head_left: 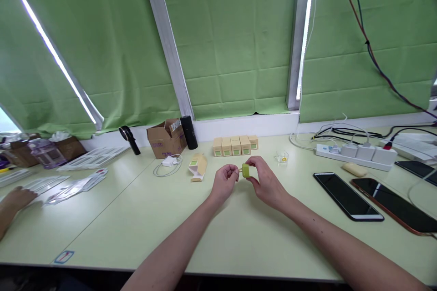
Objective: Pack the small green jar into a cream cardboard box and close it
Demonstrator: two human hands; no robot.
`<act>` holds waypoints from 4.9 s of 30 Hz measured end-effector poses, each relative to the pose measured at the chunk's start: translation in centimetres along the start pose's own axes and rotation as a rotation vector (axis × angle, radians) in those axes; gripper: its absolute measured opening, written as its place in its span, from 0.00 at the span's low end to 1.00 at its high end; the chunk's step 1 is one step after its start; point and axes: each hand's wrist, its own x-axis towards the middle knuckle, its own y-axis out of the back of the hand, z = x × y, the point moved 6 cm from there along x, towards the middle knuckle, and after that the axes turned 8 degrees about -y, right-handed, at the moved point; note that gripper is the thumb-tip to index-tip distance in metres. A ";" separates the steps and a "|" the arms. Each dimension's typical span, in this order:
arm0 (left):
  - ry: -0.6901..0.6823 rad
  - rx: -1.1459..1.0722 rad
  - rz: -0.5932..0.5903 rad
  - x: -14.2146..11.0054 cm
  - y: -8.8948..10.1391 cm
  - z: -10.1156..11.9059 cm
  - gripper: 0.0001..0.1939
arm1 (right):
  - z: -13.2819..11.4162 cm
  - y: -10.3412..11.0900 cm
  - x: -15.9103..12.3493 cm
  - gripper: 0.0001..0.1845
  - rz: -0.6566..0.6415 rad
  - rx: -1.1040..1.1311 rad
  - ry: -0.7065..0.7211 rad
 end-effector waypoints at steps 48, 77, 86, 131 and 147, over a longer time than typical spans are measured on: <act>-0.517 0.427 0.003 -1.6 0.3 3.4 0.23 | -0.9 0.5 -0.3 0.30 0.038 -0.099 0.072; -0.768 0.524 0.046 -2.0 0.2 4.6 0.23 | -2.5 0.8 -0.6 0.19 0.098 -0.283 0.345; -0.773 0.539 0.049 -2.2 0.1 4.6 0.21 | -2.7 0.7 -0.6 0.20 0.095 -0.277 0.351; -0.746 0.531 0.061 -2.2 0.2 4.3 0.21 | -2.3 0.6 -0.6 0.20 0.105 -0.267 0.339; -0.678 0.437 0.081 -1.9 0.6 4.0 0.25 | -1.9 0.8 -0.6 0.22 0.067 -0.070 0.215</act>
